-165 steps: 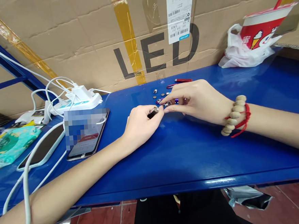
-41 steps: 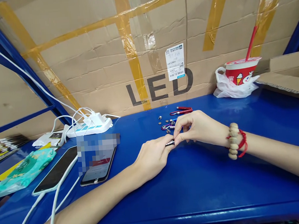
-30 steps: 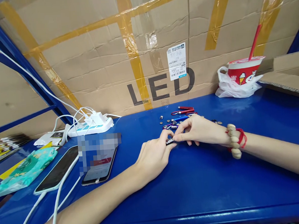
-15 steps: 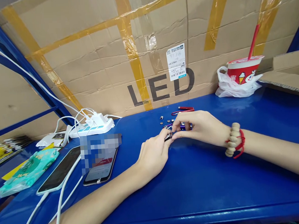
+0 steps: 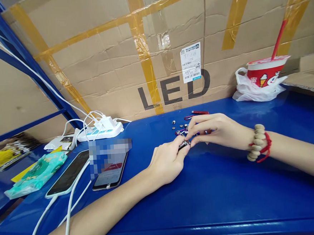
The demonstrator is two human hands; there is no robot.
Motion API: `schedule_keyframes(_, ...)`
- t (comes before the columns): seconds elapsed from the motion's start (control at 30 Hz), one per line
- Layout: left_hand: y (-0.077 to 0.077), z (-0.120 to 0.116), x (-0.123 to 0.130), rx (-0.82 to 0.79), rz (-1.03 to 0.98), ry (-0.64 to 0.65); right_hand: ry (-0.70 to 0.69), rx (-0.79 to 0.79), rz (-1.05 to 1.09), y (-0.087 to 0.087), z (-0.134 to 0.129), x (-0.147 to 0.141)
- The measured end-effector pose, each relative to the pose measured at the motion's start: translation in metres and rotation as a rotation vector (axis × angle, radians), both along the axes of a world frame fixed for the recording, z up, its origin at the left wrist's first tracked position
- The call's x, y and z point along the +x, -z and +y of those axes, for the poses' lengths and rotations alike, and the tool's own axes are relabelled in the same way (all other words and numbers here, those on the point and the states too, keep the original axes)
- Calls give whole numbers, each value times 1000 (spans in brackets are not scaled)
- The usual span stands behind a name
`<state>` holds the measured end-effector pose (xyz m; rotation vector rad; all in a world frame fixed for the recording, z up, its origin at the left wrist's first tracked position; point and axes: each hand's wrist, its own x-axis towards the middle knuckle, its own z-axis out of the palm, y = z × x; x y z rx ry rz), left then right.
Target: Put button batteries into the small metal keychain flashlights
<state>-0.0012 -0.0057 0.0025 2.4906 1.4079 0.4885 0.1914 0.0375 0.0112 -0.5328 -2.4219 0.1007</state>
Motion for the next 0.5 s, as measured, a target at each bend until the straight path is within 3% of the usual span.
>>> schedule_keyframes(0.3,1,-1,0,30,53,7,-18,4,30,1,-2,-1)
schedule_keyframes(0.5,3,-1,0,85,62,44,17,-142,40,0,-3,-5)
